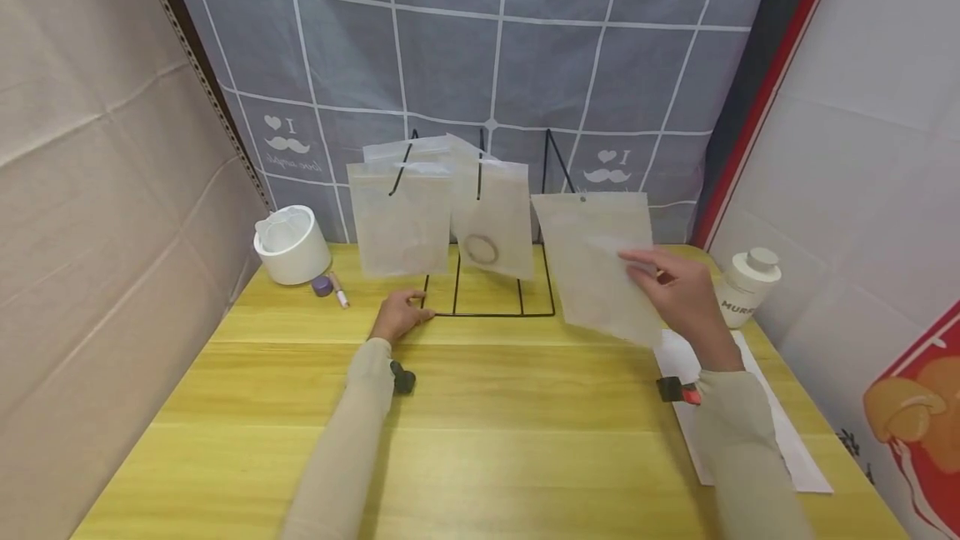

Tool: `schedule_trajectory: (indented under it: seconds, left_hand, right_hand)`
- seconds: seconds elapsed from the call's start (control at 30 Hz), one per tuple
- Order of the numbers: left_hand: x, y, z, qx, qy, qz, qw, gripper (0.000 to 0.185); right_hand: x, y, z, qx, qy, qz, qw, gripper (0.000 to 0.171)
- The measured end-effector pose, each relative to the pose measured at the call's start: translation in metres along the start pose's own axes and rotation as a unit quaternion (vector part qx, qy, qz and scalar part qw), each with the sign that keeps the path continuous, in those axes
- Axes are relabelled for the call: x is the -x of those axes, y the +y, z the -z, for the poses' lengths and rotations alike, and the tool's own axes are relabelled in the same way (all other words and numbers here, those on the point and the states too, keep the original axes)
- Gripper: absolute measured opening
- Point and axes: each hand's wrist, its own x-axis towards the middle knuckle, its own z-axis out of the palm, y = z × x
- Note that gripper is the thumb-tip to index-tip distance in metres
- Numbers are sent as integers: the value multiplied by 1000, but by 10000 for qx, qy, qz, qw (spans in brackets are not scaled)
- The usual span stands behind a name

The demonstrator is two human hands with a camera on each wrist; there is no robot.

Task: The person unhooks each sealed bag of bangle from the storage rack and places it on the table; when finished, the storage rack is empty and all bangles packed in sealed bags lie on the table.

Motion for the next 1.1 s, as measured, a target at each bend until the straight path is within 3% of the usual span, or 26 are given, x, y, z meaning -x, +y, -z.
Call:
schedule_trajectory:
  seconds: [0.13, 0.2, 0.23, 0.3, 0.37, 0.43, 0.47, 0.53, 0.67, 0.77, 0.83, 1.0, 1.1]
  left_hand:
    - [0, -2, 0, 51, -56, 38, 10000, 48]
    - [0, -3, 0, 58, -69, 95, 9999, 48]
    - [0, -4, -1, 56, -67, 114, 9999, 48]
    - [0, -6, -1, 23, -45, 115, 9999, 48]
    - [0, -6, -1, 2, -29, 100, 9999, 48]
    - [0, -5, 0, 13, -36, 58, 10000, 49]
    - [0, -5, 0, 27, -41, 52, 10000, 49]
    - [1, -4, 0, 70, -66, 51, 9999, 49]
    - [1, -2, 0, 81, -62, -3, 9999, 49]
    - [0, -3, 0, 60, -68, -51, 9999, 49]
    - [0, -4, -1, 40, -85, -49, 9999, 50]
    - [1, -3, 0, -7, -85, -62, 9999, 49]
    - [1, -2, 0, -2, -81, -52, 10000, 49]
  right_hand:
    - [12, -15, 22, -292, -403, -212, 9985, 38]
    - [21, -21, 34, -639, -846, -757, 9915, 34]
    - [26, -22, 39, -907, -1128, -1184, 9824, 32]
    - [37, -18, 48, -1518, -1722, -2250, 9469, 30]
    - [48, -7, 50, -2023, -2194, -3520, 8872, 27]
    - [61, 10, 46, -2113, -2532, -4497, 8301, 30]
    - [68, 19, 42, -2034, -2684, -4772, 8117, 32]
    - [80, 35, 33, -1703, -2961, -5102, 7893, 42]
    - [96, 58, 19, -814, -3335, -5022, 7937, 53]
    - [101, 68, 15, -436, -3436, -5007, 7933, 50]
    - [103, 72, 12, -315, -3515, -4876, 7985, 46]
    - [106, 74, 8, 13, -3648, -4200, 8310, 35]
    - [109, 74, 6, 149, -3625, -4011, 8411, 33]
